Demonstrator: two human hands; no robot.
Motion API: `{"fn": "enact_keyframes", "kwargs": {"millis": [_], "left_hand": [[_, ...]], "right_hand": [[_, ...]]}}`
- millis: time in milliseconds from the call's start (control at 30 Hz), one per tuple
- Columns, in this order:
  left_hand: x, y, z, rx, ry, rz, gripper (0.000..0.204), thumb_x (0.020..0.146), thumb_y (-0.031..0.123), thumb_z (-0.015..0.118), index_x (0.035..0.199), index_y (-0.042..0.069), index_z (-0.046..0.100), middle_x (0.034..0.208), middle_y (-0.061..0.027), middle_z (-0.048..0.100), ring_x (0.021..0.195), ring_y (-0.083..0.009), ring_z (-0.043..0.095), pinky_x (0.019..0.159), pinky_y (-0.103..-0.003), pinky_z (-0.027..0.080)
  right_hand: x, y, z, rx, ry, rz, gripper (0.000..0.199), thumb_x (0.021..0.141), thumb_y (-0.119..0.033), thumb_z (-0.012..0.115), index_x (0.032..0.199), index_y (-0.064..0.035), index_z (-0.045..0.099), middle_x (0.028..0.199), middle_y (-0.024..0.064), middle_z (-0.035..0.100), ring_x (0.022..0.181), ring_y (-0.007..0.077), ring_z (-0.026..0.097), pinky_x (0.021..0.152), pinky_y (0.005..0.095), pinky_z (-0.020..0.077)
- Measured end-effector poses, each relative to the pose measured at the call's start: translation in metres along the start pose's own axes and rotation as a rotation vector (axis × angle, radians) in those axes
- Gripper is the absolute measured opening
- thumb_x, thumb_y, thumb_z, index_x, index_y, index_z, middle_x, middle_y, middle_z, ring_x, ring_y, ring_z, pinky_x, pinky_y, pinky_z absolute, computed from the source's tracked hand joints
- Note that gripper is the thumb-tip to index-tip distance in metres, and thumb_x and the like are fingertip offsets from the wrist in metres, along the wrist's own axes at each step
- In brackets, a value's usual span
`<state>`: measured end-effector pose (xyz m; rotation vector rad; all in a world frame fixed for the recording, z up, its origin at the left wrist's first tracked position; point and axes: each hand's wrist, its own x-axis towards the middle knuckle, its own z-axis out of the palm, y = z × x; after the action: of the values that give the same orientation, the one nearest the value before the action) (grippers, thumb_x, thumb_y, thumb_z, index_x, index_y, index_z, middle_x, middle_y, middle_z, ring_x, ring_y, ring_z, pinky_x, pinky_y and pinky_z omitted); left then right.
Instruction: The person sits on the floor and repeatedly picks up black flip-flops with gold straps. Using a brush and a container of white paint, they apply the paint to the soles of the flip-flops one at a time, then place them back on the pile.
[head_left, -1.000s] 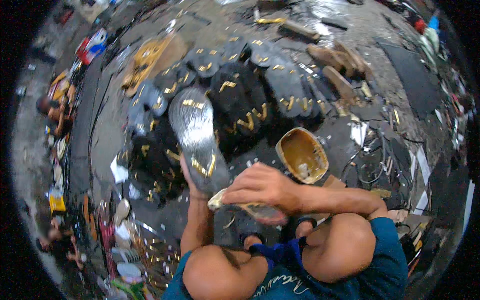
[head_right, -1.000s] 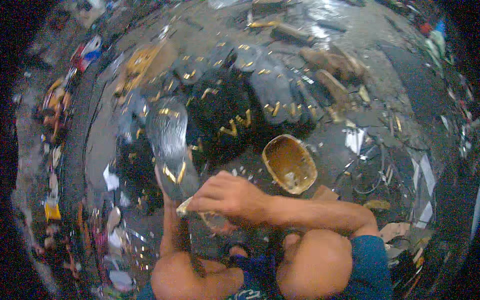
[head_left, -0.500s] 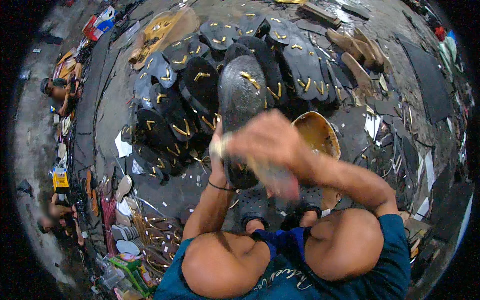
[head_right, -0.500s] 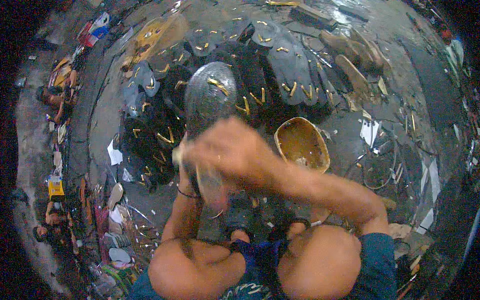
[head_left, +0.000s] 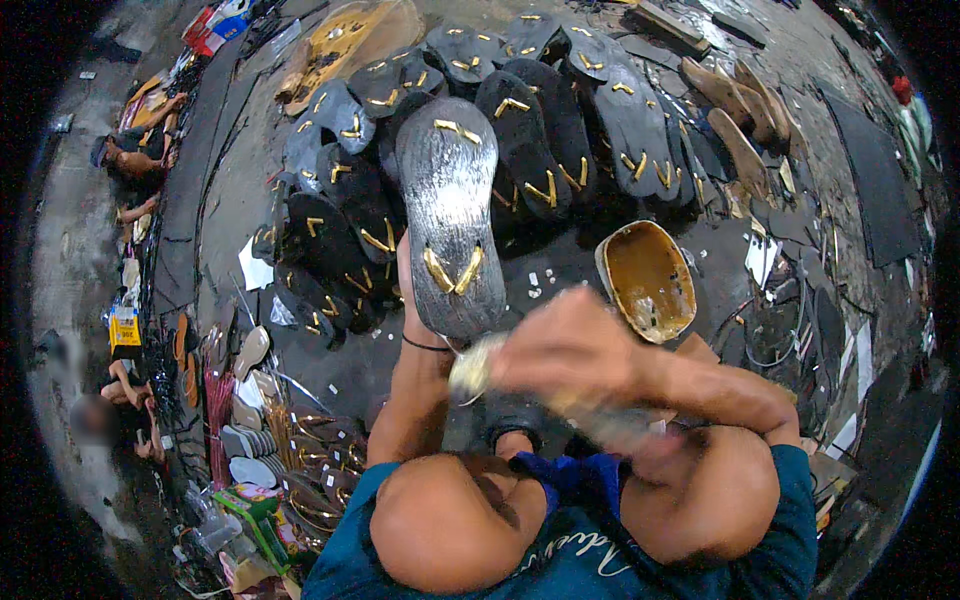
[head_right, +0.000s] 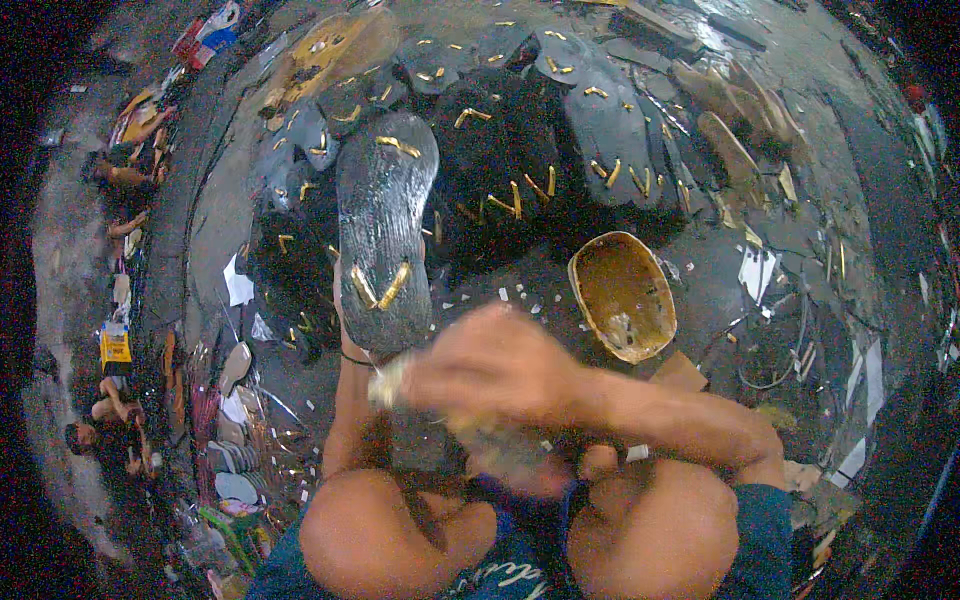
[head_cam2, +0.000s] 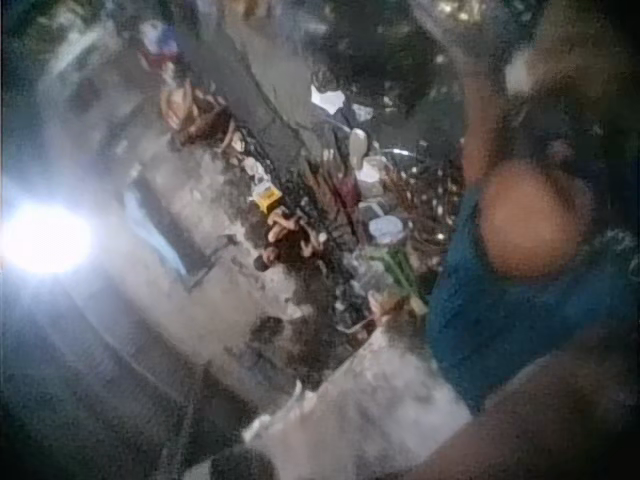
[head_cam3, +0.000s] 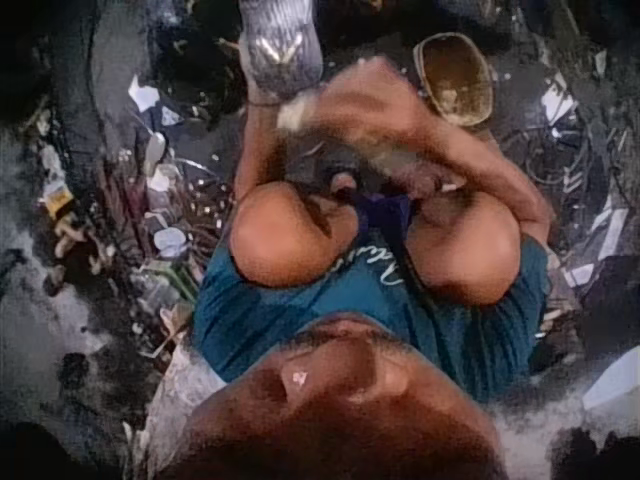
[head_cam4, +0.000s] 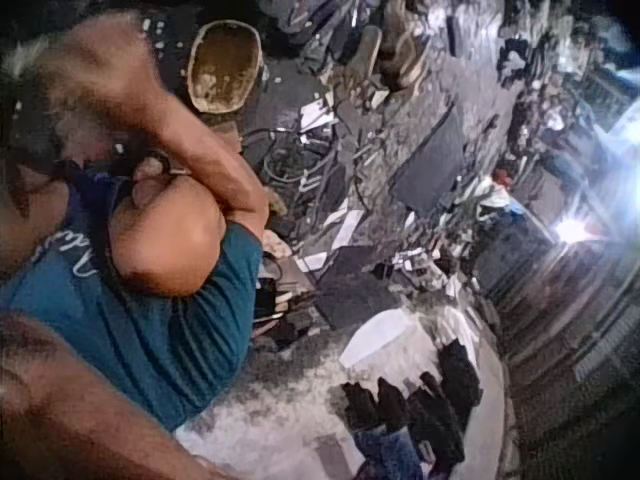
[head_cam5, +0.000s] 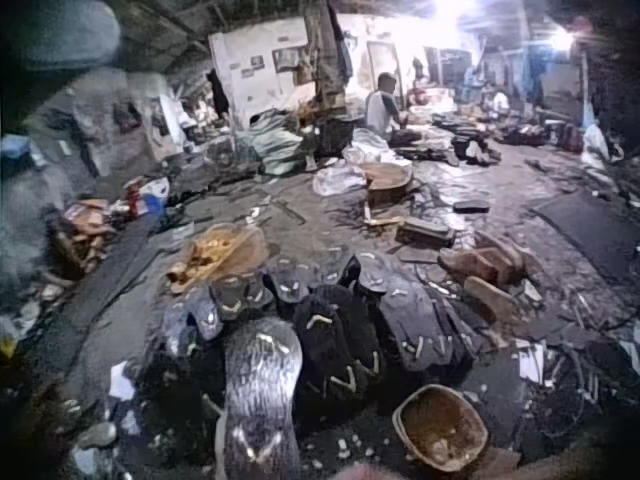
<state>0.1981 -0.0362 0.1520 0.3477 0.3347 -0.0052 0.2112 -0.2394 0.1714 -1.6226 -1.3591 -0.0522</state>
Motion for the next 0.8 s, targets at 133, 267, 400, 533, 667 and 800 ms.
{"fn": "enact_keyframes", "kwargs": {"millis": [133,267,400,533,667,800], "left_hand": [[0.024,0.014,-0.035,0.159,-0.083,0.235,0.039,0.097,0.032,0.042,0.111,0.002,0.062,0.103,-0.0134,0.068,0.088,-0.0277,0.067,0.08,-0.04,0.056],[0.004,0.086,-0.003,-0.053,-0.129,0.377,0.042,0.097,0.034,0.04,0.114,0.002,0.06,0.107,-0.0166,0.067,0.088,-0.0306,0.067,0.081,-0.045,0.056],[0.019,0.096,0.025,0.447,0.373,0.28,0.029,0.098,0.024,0.048,0.121,0.008,0.058,0.11,-0.007,0.065,0.097,-0.0193,0.063,0.08,-0.032,0.054],[0.103,0.079,0.035,0.621,0.159,0.18,0.019,0.098,0.021,0.052,0.11,0.009,0.061,0.104,-0.0026,0.065,0.091,-0.0146,0.062,0.075,-0.028,0.052],[0.187,0.08,0.063,0.577,0.159,0.18,0.022,0.097,0.02,0.047,0.103,0.004,0.062,0.097,-0.005,0.066,0.088,-0.0166,0.063,0.076,-0.031,0.054],[0.206,0.107,0.044,0.55,0.218,0.368,0.029,0.097,0.02,0.054,0.117,-0.001,0.056,0.1,-0.0077,0.066,0.093,-0.0198,0.063,0.082,-0.034,0.052]], "right_hand": [[0.0,0.024,0.008,-0.043,0.045,0.196,0.046,0.07,-0.008,0.068,0.115,-0.0177,0.065,0.083,0.0045,0.062,0.081,0.0261,0.06,0.07,0.039,0.0445],[-0.023,0.001,0.017,0.146,-0.073,0.137,0.039,0.07,-0.012,0.071,0.108,-0.0154,0.066,0.082,0.0066,0.061,0.08,0.0275,0.061,0.07,0.0408,0.0459],[-0.049,0.023,-0.009,-0.091,0.267,0.447,0.021,0.084,-0.009,0.069,0.104,-0.0037,0.065,0.097,0.0127,0.062,0.093,0.03,0.059,0.077,0.0394,0.0468],[-0.069,0.016,-0.004,-0.162,0.284,0.626,0.022,0.083,-0.011,0.071,0.103,-0.003,0.066,0.096,0.0138,0.062,0.092,0.0301,0.059,0.08,0.0375,0.0468],[-0.084,0.015,0.0,-0.156,0.283,0.688,0.02,0.085,-0.012,0.07,0.102,-0.0014,0.066,0.096,0.0133,0.062,0.092,0.0286,0.06,0.081,0.0364,0.047],[-0.079,0.012,0.002,-0.062,0.306,0.747,0.016,0.087,-0.009,0.066,0.1,-0.0002,0.064,0.097,0.0132,0.062,0.092,0.0264,0.06,0.083,0.0352,0.0469]]}}
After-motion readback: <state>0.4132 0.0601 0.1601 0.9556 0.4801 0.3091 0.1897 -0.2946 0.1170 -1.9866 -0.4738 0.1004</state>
